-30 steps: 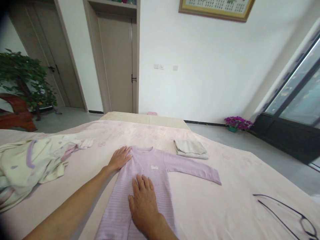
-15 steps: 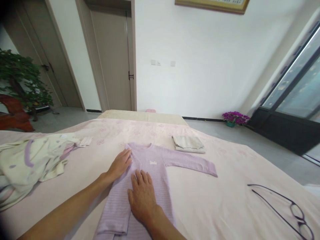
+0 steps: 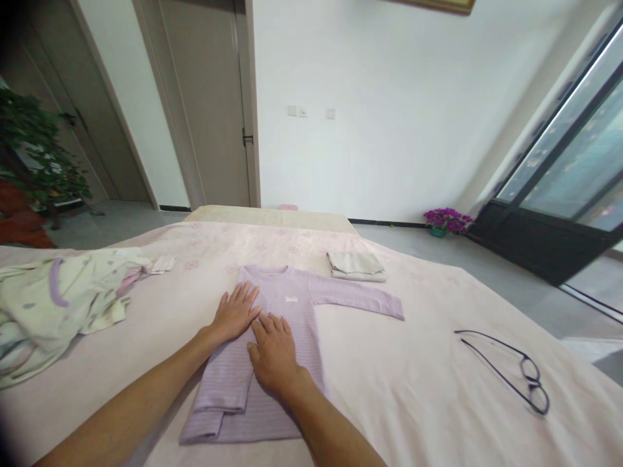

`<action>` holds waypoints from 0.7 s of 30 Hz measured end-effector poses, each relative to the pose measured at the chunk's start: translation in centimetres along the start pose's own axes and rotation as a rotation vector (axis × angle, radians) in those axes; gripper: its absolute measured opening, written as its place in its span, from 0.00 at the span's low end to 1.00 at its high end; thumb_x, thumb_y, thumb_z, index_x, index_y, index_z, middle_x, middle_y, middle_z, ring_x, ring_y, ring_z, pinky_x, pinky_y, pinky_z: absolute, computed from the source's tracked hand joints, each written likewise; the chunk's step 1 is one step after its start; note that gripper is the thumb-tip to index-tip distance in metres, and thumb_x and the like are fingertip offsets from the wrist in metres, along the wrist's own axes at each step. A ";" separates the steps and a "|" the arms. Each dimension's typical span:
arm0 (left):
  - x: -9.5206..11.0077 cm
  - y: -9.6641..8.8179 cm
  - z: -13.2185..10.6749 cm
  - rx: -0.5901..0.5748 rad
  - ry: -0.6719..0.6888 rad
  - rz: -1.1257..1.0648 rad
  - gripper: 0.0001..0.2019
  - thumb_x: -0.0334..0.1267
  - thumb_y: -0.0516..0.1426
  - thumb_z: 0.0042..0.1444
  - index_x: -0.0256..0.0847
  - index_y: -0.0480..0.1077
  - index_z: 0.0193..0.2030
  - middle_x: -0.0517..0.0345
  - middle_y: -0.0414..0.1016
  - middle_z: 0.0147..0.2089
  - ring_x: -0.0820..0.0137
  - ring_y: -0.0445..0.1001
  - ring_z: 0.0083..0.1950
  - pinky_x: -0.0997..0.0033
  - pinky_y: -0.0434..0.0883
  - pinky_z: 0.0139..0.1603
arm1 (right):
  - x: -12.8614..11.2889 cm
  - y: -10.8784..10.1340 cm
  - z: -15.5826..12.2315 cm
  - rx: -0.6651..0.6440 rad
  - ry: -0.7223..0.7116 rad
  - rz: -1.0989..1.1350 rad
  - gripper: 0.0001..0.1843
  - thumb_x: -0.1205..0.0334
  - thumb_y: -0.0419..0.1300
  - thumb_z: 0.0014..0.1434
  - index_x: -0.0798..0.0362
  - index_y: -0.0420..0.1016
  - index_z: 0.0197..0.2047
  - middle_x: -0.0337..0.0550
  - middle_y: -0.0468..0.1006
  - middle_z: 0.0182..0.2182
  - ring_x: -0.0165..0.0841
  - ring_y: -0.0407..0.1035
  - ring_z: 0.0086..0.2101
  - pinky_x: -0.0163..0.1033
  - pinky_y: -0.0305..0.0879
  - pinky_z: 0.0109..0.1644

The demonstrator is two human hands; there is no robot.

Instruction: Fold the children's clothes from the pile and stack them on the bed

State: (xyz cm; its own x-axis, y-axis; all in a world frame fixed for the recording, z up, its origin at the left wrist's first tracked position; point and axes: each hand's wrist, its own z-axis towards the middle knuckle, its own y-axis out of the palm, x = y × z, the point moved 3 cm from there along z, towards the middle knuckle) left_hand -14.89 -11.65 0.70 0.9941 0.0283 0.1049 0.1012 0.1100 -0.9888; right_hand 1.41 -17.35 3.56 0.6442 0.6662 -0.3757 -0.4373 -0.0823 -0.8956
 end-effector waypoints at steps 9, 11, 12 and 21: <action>2.3 -1.7 -6.5 0.012 0.099 0.030 0.29 0.50 0.47 0.64 0.42 0.58 0.69 0.44 0.52 0.73 0.52 0.49 0.73 0.45 0.42 0.70 | 13.5 -7.9 0.0 0.081 0.382 -0.047 0.22 0.59 0.50 0.65 0.52 0.68 0.61 0.47 0.71 0.58 0.38 0.65 0.56 0.41 0.58 0.61; 2.4 -1.2 -7.9 0.010 0.140 -0.001 0.29 0.51 0.47 0.64 0.44 0.57 0.69 0.47 0.50 0.73 0.54 0.47 0.74 0.47 0.44 0.70 | 18.4 -10.1 -1.4 0.142 0.540 -0.233 0.25 0.60 0.51 0.64 0.54 0.64 0.63 0.52 0.66 0.61 0.43 0.61 0.59 0.46 0.55 0.62; 2.3 -1.0 -8.3 0.012 0.144 -0.018 0.28 0.51 0.47 0.64 0.44 0.57 0.69 0.47 0.49 0.74 0.55 0.47 0.74 0.48 0.45 0.70 | 20.8 -11.2 -2.4 0.171 0.649 -0.314 0.27 0.59 0.51 0.64 0.55 0.63 0.65 0.55 0.63 0.63 0.46 0.59 0.60 0.49 0.55 0.62; 2.4 -0.9 -8.5 0.063 0.141 -0.054 0.26 0.49 0.49 0.64 0.46 0.60 0.67 0.48 0.53 0.73 0.55 0.49 0.73 0.45 0.45 0.70 | 29.2 -14.9 -7.3 0.203 1.133 -0.245 0.26 0.58 0.57 0.58 0.64 0.68 0.56 0.69 0.68 0.55 0.56 0.60 0.58 0.57 0.58 0.58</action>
State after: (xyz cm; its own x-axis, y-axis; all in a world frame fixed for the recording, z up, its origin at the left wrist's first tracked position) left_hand -12.28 -20.10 0.93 0.9834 -0.1181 0.1376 0.1565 0.1698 -0.9730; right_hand 31.31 -2.11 4.15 0.8702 -0.3997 -0.2880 -0.2507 0.1440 -0.9573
